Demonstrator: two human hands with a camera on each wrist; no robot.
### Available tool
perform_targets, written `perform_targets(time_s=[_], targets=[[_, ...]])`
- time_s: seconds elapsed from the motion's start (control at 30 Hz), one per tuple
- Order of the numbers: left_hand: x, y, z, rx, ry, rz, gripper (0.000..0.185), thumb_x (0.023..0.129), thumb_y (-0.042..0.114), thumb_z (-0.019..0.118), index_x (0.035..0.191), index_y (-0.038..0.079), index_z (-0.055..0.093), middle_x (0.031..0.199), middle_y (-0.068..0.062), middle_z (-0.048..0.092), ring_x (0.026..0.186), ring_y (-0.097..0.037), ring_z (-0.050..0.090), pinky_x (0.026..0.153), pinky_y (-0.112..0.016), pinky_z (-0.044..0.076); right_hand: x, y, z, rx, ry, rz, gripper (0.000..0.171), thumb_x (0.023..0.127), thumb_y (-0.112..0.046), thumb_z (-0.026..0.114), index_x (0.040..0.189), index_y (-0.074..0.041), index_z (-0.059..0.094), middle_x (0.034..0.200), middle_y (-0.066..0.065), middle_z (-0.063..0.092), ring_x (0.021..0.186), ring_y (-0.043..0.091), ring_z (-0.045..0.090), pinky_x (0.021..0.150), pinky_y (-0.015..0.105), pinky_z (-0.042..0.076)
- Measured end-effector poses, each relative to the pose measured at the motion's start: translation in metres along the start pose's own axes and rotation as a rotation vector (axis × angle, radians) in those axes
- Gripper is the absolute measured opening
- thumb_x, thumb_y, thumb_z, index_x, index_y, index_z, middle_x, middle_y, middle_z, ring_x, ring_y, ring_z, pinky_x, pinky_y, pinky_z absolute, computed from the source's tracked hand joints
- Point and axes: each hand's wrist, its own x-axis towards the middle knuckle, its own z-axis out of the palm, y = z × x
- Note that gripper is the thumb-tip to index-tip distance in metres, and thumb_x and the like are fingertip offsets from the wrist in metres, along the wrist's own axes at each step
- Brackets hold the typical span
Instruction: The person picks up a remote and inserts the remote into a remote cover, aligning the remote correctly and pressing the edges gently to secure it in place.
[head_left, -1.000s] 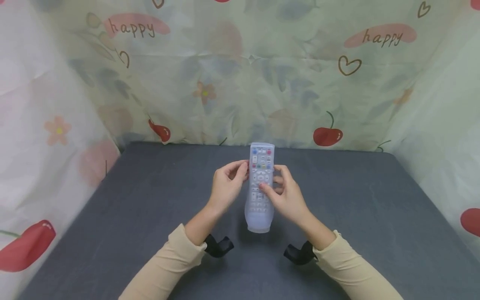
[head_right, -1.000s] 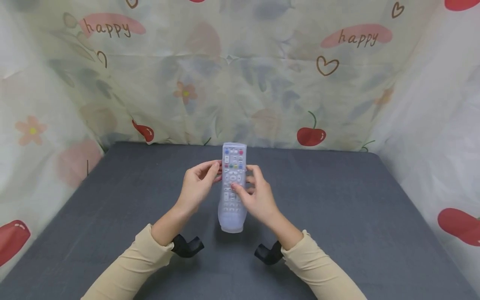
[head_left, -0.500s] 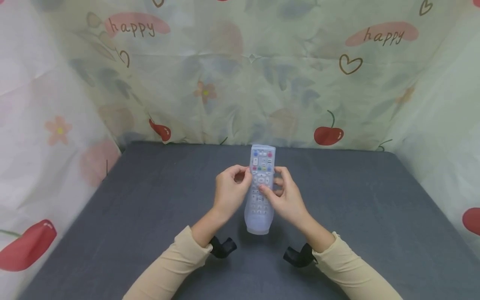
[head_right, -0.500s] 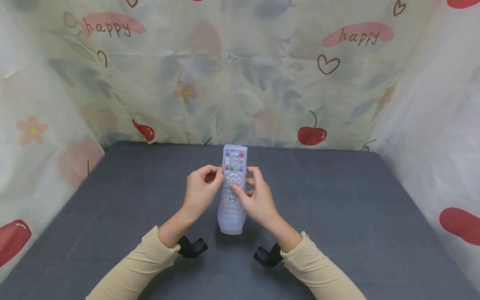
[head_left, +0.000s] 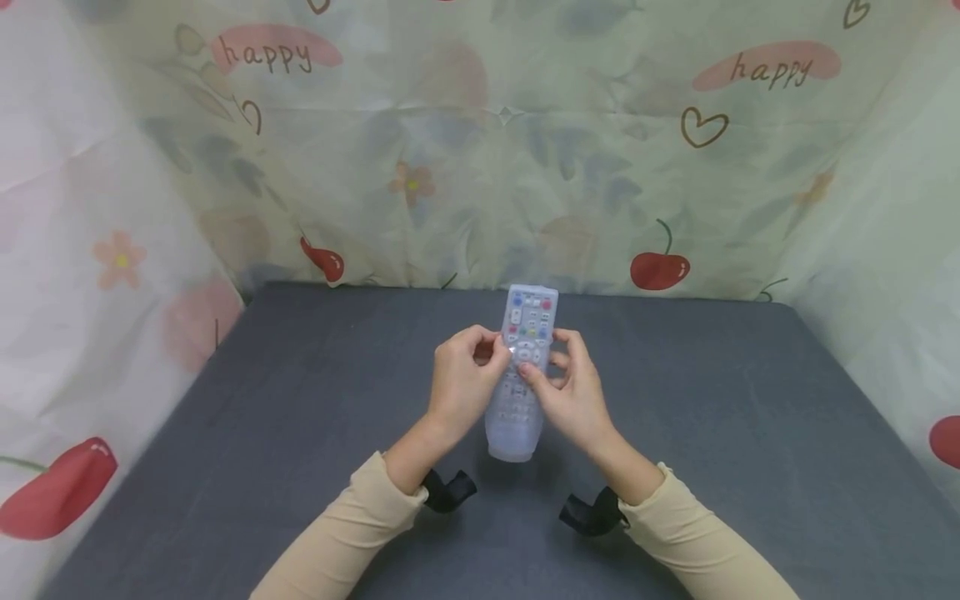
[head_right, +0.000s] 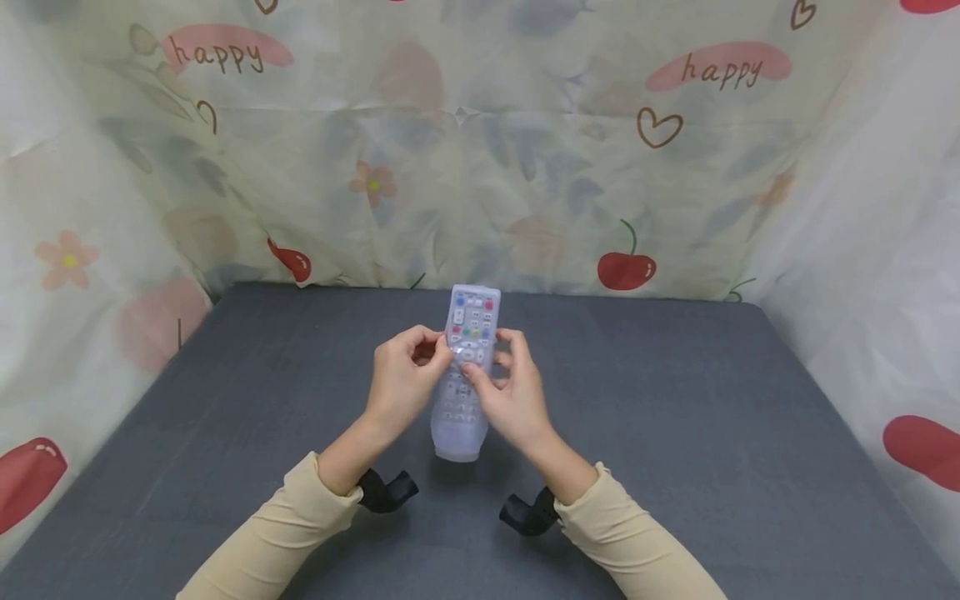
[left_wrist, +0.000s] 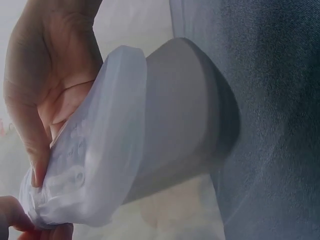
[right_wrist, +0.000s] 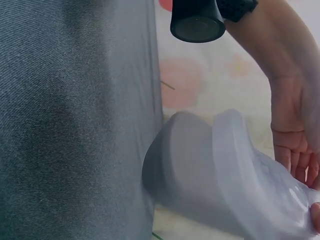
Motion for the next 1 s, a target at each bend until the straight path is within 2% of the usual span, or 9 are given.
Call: perform_targets(time_s=[0.37,0.57,0.67,0.8,0.9,1.0], targets=[[-0.001,0.002,0.000,-0.016,-0.001,-0.002,0.014,0.088,0.009,0.057,0.086,-0.001,0.067,0.081,-0.014,0.069,0.070,-0.019,0.067,0.063,-0.025,0.056,0.002,-0.004,-0.003,0.014,-0.006,0.031,0.047,0.089,-0.006,0.061,0.127,-0.002,0.035,0.116,0.027,0.061,0.084,0.037,0.069,0.071,0.040,0.057],[0.003,0.002,-0.001,-0.051,-0.050,-0.032,0.020,0.090,0.018,0.058,0.094,0.000,0.066,0.079,-0.013,0.069,0.069,-0.020,0.066,0.063,-0.027,0.055,0.004,-0.006,-0.008,0.013,-0.034,0.029,0.045,0.089,-0.005,0.061,0.126,0.000,0.035,0.113,0.029,0.061,0.083,0.036,0.069,0.069,0.039,0.057],[0.006,0.002,-0.003,-0.026,-0.094,-0.058,0.028,0.090,0.028,0.060,0.098,0.001,0.067,0.077,-0.011,0.067,0.069,-0.018,0.064,0.061,-0.026,0.053,0.003,-0.007,-0.009,0.019,-0.065,0.016,0.045,0.090,-0.005,0.060,0.127,0.000,0.035,0.112,0.031,0.061,0.080,0.037,0.069,0.066,0.036,0.057],[0.008,0.000,-0.005,0.001,-0.163,-0.076,0.027,0.089,0.030,0.063,0.087,0.003,0.067,0.070,-0.008,0.059,0.061,-0.014,0.055,0.052,-0.023,0.043,0.002,-0.007,-0.009,-0.001,-0.118,-0.007,0.046,0.090,-0.005,0.060,0.128,0.000,0.035,0.112,0.031,0.061,0.080,0.036,0.069,0.065,0.035,0.057],[0.008,-0.004,-0.006,-0.040,-0.190,-0.097,0.025,0.089,0.027,0.063,0.081,0.003,0.063,0.066,-0.008,0.055,0.056,-0.011,0.048,0.048,-0.022,0.037,0.002,-0.008,-0.011,-0.022,-0.172,-0.001,0.048,0.090,-0.009,0.060,0.130,-0.003,0.033,0.113,0.029,0.061,0.083,0.035,0.069,0.067,0.037,0.057],[0.009,-0.005,-0.006,-0.114,-0.180,-0.116,0.023,0.090,0.022,0.063,0.081,0.001,0.064,0.065,-0.010,0.056,0.055,-0.009,0.047,0.048,-0.022,0.037,0.003,-0.011,-0.014,-0.054,-0.233,0.021,0.053,0.091,-0.014,0.061,0.132,-0.006,0.030,0.115,0.026,0.062,0.088,0.033,0.069,0.072,0.039,0.056]])
